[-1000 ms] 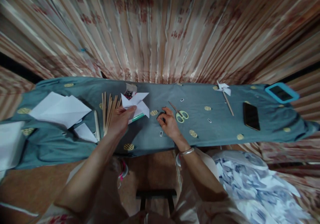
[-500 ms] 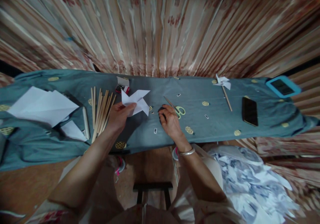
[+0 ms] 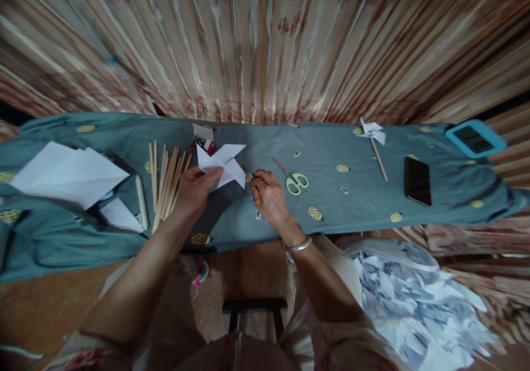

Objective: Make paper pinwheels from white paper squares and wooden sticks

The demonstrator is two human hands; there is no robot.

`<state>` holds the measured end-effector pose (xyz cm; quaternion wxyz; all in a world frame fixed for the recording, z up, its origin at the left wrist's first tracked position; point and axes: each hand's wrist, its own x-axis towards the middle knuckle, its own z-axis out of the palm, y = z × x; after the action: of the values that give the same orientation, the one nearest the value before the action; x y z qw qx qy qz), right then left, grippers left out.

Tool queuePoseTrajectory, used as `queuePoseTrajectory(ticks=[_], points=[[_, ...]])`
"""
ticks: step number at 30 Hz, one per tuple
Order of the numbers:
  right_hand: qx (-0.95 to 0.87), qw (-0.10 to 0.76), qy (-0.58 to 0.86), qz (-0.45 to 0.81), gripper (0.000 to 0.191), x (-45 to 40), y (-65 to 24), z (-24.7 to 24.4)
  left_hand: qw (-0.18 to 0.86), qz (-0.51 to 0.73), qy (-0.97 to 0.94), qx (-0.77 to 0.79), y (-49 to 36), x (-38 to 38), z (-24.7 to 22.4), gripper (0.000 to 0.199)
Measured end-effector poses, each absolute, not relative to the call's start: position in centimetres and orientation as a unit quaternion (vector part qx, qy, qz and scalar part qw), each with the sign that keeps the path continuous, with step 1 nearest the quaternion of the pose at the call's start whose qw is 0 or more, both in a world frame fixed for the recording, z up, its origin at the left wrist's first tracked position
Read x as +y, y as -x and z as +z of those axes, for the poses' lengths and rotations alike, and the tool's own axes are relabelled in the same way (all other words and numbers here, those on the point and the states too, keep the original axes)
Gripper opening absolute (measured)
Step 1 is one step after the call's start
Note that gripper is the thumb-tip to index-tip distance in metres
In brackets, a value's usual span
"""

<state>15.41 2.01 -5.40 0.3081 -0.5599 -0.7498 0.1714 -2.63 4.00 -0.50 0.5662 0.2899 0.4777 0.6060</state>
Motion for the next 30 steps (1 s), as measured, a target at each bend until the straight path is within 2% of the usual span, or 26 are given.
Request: queuePoseTrajectory(ticks=[9, 17, 23, 30], points=[[-0.725, 0.345, 0.535, 0.265, 0.013, 0.9, -15.7, -5.1, 0.564, 0.591, -0.298, 0.493, 2.6, 3.8, -0.2, 0.021], [-0.771, 0.277, 0.509, 0.263, 0.016, -0.2, -16.1, -4.4, 0.564, 0.588, -0.307, 0.493, 2.3, 3.8, 0.0, 0.022], [-0.747, 0.290, 0.516, 0.303, 0.015, -0.3, -16.4, -4.1, 0.555, 0.589, -0.318, 0.494, 2.0, 4.0, -0.5, 0.018], [-0.724, 0.208, 0.554, 0.354, 0.014, -0.8, -16.9, -2.6, 0.561, 0.580, -0.330, 0.489, 1.9, 3.8, -0.8, 0.013]])
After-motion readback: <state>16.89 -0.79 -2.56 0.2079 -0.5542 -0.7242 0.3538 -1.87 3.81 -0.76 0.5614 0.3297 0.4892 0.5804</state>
